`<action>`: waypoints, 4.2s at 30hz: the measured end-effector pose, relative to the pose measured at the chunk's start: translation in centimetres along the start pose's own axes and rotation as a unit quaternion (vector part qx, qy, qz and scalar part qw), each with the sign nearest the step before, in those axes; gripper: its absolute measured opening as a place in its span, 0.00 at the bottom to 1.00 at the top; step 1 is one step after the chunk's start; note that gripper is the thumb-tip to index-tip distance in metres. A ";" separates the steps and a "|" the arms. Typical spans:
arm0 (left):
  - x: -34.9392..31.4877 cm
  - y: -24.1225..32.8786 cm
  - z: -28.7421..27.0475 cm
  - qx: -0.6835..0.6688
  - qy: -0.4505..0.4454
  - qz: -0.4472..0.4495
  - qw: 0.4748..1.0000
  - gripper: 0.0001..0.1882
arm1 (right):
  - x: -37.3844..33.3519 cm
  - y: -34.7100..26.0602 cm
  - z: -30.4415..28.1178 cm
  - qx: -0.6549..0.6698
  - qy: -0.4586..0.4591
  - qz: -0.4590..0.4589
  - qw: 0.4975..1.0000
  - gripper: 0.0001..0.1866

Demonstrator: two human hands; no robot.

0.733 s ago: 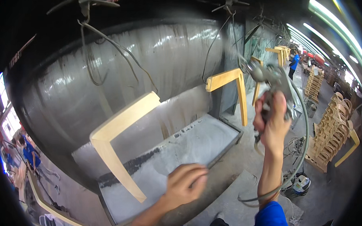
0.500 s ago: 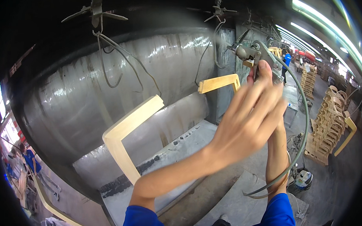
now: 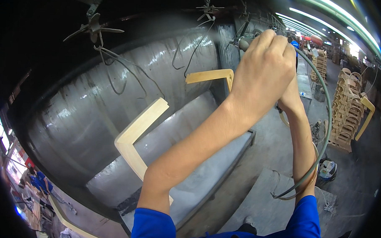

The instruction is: The person uses a spray gun to apply finish to light-colored wooden chair frames in a workshop. They repeatedly pick up frames, spray both sides, and hang them on hooks to dry.

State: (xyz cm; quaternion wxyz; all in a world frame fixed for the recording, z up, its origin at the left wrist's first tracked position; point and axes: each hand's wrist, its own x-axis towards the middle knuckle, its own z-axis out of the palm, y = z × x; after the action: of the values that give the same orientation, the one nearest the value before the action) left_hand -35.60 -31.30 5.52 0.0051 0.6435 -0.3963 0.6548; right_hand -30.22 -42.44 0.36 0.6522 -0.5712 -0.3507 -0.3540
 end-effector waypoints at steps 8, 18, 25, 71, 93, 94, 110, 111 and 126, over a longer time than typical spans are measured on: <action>1.8 -1.4 -0.7 0.037 0.037 -0.021 0.998 0.09 | 2.7 -0.3 2.2 0.038 -0.002 -0.004 0.999 0.16; 1.2 -0.9 -2.5 0.091 0.033 -0.023 0.995 0.14 | 2.1 -1.7 3.8 0.060 -0.006 -0.035 0.998 0.08; 0.6 -0.6 -3.1 0.075 0.039 -0.038 0.996 0.13 | 1.3 -1.1 4.3 0.048 0.002 0.005 0.999 0.07; -50.7 4.8 -20.2 0.092 0.049 -0.745 0.658 0.58 | -5.2 -4.1 3.1 -0.031 -0.015 0.130 0.991 0.23; -43.3 8.2 -19.7 -0.246 0.143 -0.807 0.517 0.14 | -20.0 -0.9 12.9 0.094 -0.213 0.222 0.947 0.23; -43.2 8.3 -19.8 -0.238 0.140 -0.796 0.538 0.14 | -18.9 -0.8 13.5 0.090 -0.210 0.221 0.948 0.23; -49.5 6.1 -24.6 0.087 -0.094 -0.640 0.758 0.24 | -9.4 4.2 6.4 -0.108 -0.127 0.207 0.964 0.20; -50.1 5.2 -25.3 0.138 -0.123 -0.629 0.755 0.25 | -9.2 2.3 6.0 -0.076 -0.147 0.221 0.961 0.22; -52.9 -1.4 -30.4 0.208 -0.207 -0.556 0.778 0.23 | 2.5 6.8 15.1 -0.238 -0.335 0.107 0.905 0.21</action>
State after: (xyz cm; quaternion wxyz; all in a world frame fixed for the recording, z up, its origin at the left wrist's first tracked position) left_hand -51.29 12.28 -34.20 0.1524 0.8574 0.1841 0.4559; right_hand -23.84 -26.92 0.67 0.3750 -0.8283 -0.3912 -0.1426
